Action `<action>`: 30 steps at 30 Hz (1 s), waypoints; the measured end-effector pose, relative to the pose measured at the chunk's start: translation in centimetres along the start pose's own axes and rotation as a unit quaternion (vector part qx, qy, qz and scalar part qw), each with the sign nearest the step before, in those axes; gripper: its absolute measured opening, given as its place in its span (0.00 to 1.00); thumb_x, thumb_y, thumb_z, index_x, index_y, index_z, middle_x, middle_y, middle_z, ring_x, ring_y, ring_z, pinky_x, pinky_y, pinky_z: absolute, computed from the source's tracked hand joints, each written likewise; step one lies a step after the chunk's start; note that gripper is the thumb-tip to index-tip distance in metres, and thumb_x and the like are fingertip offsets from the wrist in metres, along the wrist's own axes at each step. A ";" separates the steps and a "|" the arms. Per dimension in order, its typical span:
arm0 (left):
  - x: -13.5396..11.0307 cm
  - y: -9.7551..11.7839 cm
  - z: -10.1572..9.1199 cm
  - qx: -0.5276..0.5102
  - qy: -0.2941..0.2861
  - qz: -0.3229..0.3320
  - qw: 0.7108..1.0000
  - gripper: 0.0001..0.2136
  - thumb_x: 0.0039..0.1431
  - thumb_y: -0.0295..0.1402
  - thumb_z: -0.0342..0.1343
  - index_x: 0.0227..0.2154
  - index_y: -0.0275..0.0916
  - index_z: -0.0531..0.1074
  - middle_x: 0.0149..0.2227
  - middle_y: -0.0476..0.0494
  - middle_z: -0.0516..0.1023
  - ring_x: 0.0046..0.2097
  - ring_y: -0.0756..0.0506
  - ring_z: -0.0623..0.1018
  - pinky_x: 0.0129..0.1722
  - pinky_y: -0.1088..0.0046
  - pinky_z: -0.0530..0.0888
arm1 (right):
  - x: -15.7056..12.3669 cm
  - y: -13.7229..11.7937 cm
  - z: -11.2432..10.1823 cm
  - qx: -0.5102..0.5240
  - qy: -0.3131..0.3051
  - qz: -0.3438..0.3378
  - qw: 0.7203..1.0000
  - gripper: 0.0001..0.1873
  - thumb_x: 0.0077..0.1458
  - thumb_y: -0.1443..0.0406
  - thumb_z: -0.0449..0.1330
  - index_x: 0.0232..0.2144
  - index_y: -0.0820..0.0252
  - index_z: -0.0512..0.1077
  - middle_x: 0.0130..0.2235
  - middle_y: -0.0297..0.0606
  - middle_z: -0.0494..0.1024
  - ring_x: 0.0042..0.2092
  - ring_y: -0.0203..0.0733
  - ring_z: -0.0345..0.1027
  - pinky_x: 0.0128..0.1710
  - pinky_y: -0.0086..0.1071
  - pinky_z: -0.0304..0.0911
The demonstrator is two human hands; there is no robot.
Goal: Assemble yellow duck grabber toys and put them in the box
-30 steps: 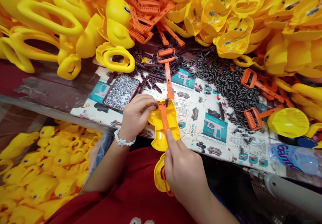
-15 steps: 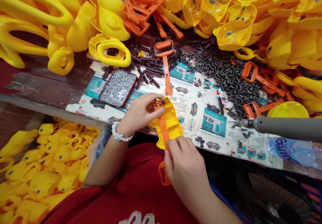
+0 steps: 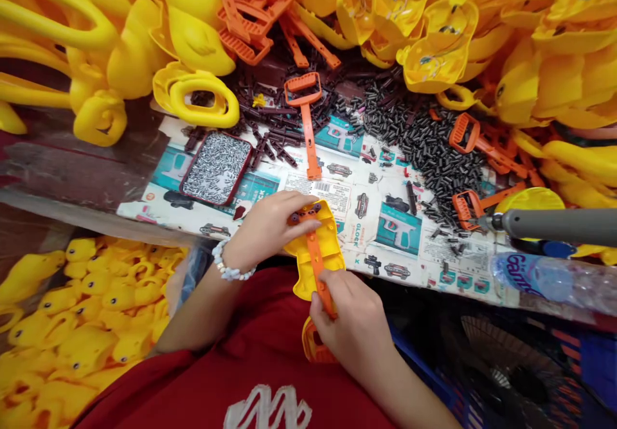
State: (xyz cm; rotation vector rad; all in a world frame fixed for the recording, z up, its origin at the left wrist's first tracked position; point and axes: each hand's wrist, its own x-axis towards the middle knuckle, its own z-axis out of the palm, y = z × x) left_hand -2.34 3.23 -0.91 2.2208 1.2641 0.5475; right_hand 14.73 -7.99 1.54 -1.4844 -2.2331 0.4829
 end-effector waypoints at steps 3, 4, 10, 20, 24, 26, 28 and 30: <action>0.3 0.2 -0.1 0.010 -0.016 0.004 1.000 0.14 0.60 0.42 0.55 0.41 0.36 0.73 0.38 0.42 0.79 0.40 0.42 0.77 0.38 0.67 0.73 | -0.2 0.4 -0.3 -0.011 -0.014 -0.023 1.000 0.08 0.60 0.70 0.49 0.28 0.65 0.64 0.27 0.36 0.63 0.31 0.35 0.58 0.31 0.29 0.54; 0.5 0.3 -0.1 0.017 -0.020 0.008 1.000 0.14 0.60 0.42 0.56 0.41 0.36 0.73 0.38 0.42 0.79 0.40 0.42 0.77 0.38 0.67 0.74 | -0.2 0.6 -0.5 -0.012 -0.020 -0.032 0.999 0.11 0.61 0.69 0.49 0.26 0.65 0.63 0.28 0.36 0.63 0.31 0.36 0.57 0.31 0.29 0.54; 2.0 -0.4 0.3 0.039 0.022 0.032 0.998 0.11 0.62 0.38 0.52 0.38 0.38 0.75 0.35 0.44 0.81 0.36 0.44 0.79 0.32 0.70 0.73 | 5.3 6.0 -3.3 -0.025 0.029 -0.012 0.999 0.14 0.64 0.65 0.47 0.32 0.65 0.69 0.35 0.39 0.69 0.38 0.35 0.63 0.40 0.27 0.59; 1.5 -2.6 -2.1 0.080 0.008 0.019 0.997 0.10 0.62 0.36 0.52 0.40 0.39 0.77 0.38 0.44 0.82 0.39 0.44 0.80 0.34 0.71 0.73 | 17.7 15.3 -2.8 -0.190 0.063 0.200 0.959 0.05 0.49 0.76 0.54 0.27 0.71 0.70 0.36 0.51 0.70 0.45 0.54 0.62 0.44 0.40 0.57; 1.2 -2.0 -2.2 0.069 -0.003 -0.033 0.997 0.12 0.63 0.37 0.50 0.42 0.39 0.76 0.39 0.44 0.81 0.41 0.44 0.79 0.36 0.71 0.72 | 14.6 10.9 -3.1 -0.141 0.094 0.152 0.974 0.04 0.53 0.73 0.55 0.33 0.69 0.70 0.33 0.44 0.71 0.35 0.44 0.65 0.37 0.34 0.58; 1.2 -1.7 -2.2 0.068 -0.007 -0.057 0.996 0.13 0.63 0.38 0.50 0.41 0.39 0.77 0.38 0.43 0.81 0.41 0.44 0.79 0.35 0.71 0.71 | 12.2 7.4 -2.9 -0.082 0.099 0.084 0.988 0.05 0.58 0.68 0.55 0.36 0.65 0.69 0.34 0.37 0.72 0.31 0.35 0.64 0.33 0.29 0.59; 1.2 -1.4 -2.0 0.069 -0.006 -0.070 0.995 0.13 0.64 0.38 0.50 0.41 0.39 0.77 0.38 0.43 0.81 0.41 0.43 0.79 0.35 0.71 0.71 | 9.9 4.1 -2.2 -0.022 0.076 -0.017 0.997 0.05 0.61 0.67 0.54 0.35 0.62 0.70 0.36 0.34 0.72 0.35 0.34 0.65 0.38 0.27 0.61; 1.0 -1.2 -1.9 0.075 0.005 -0.077 0.994 0.13 0.64 0.38 0.50 0.41 0.39 0.77 0.37 0.43 0.81 0.41 0.43 0.79 0.34 0.71 0.70 | 8.3 1.9 -1.3 0.024 0.046 -0.096 0.994 0.04 0.62 0.70 0.54 0.36 0.63 0.69 0.36 0.35 0.72 0.38 0.34 0.65 0.40 0.27 0.61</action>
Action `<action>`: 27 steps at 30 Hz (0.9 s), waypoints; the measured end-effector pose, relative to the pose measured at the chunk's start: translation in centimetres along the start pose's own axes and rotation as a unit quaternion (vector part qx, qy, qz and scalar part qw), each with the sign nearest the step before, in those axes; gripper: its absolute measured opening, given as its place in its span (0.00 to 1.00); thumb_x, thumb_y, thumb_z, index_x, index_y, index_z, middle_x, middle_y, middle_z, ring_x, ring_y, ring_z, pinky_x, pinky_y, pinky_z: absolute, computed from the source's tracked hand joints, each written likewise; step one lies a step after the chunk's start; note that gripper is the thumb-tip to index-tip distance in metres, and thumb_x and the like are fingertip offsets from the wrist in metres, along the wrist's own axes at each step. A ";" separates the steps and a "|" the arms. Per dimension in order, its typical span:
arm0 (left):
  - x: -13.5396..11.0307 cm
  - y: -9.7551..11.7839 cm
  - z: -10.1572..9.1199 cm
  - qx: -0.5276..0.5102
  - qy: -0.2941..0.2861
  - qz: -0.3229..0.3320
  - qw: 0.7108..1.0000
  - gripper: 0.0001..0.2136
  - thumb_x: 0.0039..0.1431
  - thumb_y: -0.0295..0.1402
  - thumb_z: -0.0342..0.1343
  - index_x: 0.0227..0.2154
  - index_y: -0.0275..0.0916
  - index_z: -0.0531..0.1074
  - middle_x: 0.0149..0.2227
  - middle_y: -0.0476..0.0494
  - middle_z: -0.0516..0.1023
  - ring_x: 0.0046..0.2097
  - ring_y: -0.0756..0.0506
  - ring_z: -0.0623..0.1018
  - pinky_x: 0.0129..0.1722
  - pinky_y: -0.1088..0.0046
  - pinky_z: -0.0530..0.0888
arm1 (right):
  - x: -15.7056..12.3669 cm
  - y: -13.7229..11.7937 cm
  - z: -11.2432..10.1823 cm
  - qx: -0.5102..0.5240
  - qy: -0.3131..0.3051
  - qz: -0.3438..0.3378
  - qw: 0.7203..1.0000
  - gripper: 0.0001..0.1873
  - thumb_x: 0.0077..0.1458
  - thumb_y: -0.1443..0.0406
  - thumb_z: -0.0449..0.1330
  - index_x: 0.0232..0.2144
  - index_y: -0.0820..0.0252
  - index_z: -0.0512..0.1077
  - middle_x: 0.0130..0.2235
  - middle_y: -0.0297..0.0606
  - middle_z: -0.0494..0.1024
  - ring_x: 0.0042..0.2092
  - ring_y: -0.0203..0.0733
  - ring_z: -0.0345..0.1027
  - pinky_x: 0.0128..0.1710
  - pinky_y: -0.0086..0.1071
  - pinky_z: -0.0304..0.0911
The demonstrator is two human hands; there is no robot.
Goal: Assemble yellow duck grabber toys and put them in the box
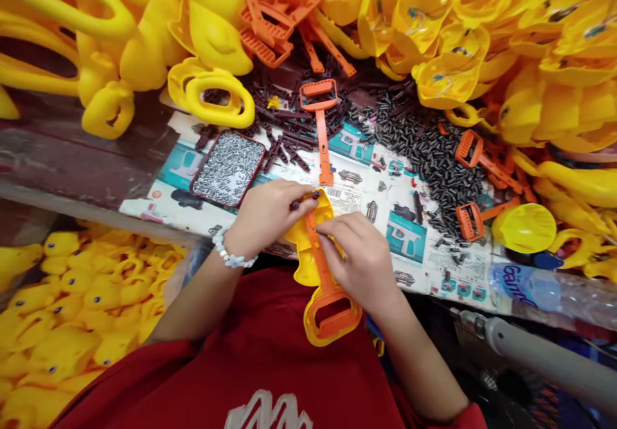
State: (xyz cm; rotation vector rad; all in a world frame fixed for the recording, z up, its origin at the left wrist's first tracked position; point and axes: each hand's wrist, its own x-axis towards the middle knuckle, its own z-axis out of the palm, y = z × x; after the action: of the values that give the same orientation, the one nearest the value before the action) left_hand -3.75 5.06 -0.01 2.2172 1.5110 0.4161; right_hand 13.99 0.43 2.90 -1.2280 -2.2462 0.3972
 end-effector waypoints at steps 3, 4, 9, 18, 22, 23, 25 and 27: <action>-0.5 0.2 0.0 0.009 0.021 -0.011 1.000 0.12 0.63 0.37 0.51 0.41 0.39 0.77 0.36 0.43 0.81 0.39 0.43 0.79 0.32 0.72 0.69 | -1.1 -1.1 1.2 -0.010 -0.019 -0.020 1.000 0.03 0.61 0.72 0.55 0.36 0.65 0.69 0.35 0.36 0.72 0.37 0.35 0.64 0.39 0.28 0.60; -0.7 0.2 0.0 0.010 0.026 -0.015 1.000 0.11 0.63 0.36 0.51 0.41 0.39 0.77 0.36 0.43 0.81 0.39 0.44 0.79 0.31 0.73 0.69 | -1.2 -0.9 1.4 -0.021 -0.021 -0.022 0.999 0.03 0.61 0.72 0.56 0.36 0.65 0.70 0.34 0.36 0.72 0.37 0.35 0.64 0.38 0.28 0.60; -1.4 0.6 0.1 0.014 0.041 -0.031 0.999 0.12 0.64 0.37 0.50 0.39 0.37 0.77 0.34 0.41 0.80 0.38 0.42 0.79 0.31 0.72 0.70 | -0.6 -0.1 1.8 -0.052 -0.018 -0.051 0.997 0.03 0.61 0.72 0.56 0.36 0.66 0.71 0.35 0.34 0.72 0.36 0.35 0.64 0.38 0.28 0.59; -3.5 -0.6 0.7 -0.199 0.060 0.025 0.978 0.22 0.59 0.27 0.54 0.56 0.31 0.62 0.55 0.34 0.71 0.56 0.42 0.72 0.54 0.67 0.70 | 0.1 -1.4 3.1 -0.038 0.043 0.004 0.998 0.06 0.58 0.71 0.58 0.40 0.65 0.68 0.35 0.32 0.71 0.33 0.31 0.65 0.36 0.25 0.61; -4.8 -1.1 2.0 -0.271 0.116 -0.005 0.955 0.16 0.53 0.23 0.56 0.46 0.34 0.67 0.45 0.41 0.77 0.46 0.45 0.77 0.47 0.71 0.74 | -0.4 -1.8 3.4 -0.044 0.027 0.014 0.999 0.01 0.59 0.71 0.58 0.34 0.64 0.70 0.35 0.33 0.72 0.36 0.34 0.67 0.37 0.26 0.61; -5.0 -1.0 2.4 -0.269 0.134 -0.010 0.954 0.14 0.53 0.24 0.56 0.44 0.35 0.67 0.42 0.43 0.78 0.44 0.46 0.78 0.46 0.70 0.74 | -0.5 -1.8 3.6 -0.047 0.039 0.018 0.998 0.02 0.59 0.71 0.58 0.34 0.64 0.71 0.35 0.33 0.72 0.36 0.34 0.67 0.37 0.26 0.62; -5.4 -0.7 3.0 -0.242 0.159 -0.001 0.957 0.12 0.54 0.25 0.56 0.42 0.35 0.67 0.41 0.43 0.78 0.43 0.45 0.78 0.44 0.69 0.75 | -0.5 -1.8 4.0 -0.058 0.081 0.026 0.995 0.02 0.58 0.72 0.58 0.34 0.64 0.71 0.34 0.33 0.72 0.35 0.32 0.66 0.37 0.26 0.62; -5.7 -0.4 3.3 -0.208 0.171 0.024 0.963 0.11 0.56 0.26 0.56 0.43 0.35 0.67 0.41 0.41 0.78 0.44 0.44 0.78 0.44 0.67 0.75 | -0.2 -1.7 4.4 -0.078 0.120 0.026 0.989 0.01 0.58 0.72 0.59 0.34 0.65 0.71 0.34 0.33 0.72 0.34 0.32 0.66 0.37 0.25 0.62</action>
State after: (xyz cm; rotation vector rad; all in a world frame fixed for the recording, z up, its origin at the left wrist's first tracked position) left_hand -4.59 -0.69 -3.06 1.9161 1.3698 1.0731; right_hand 10.31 -0.72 0.12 -1.3386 -2.0730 0.0859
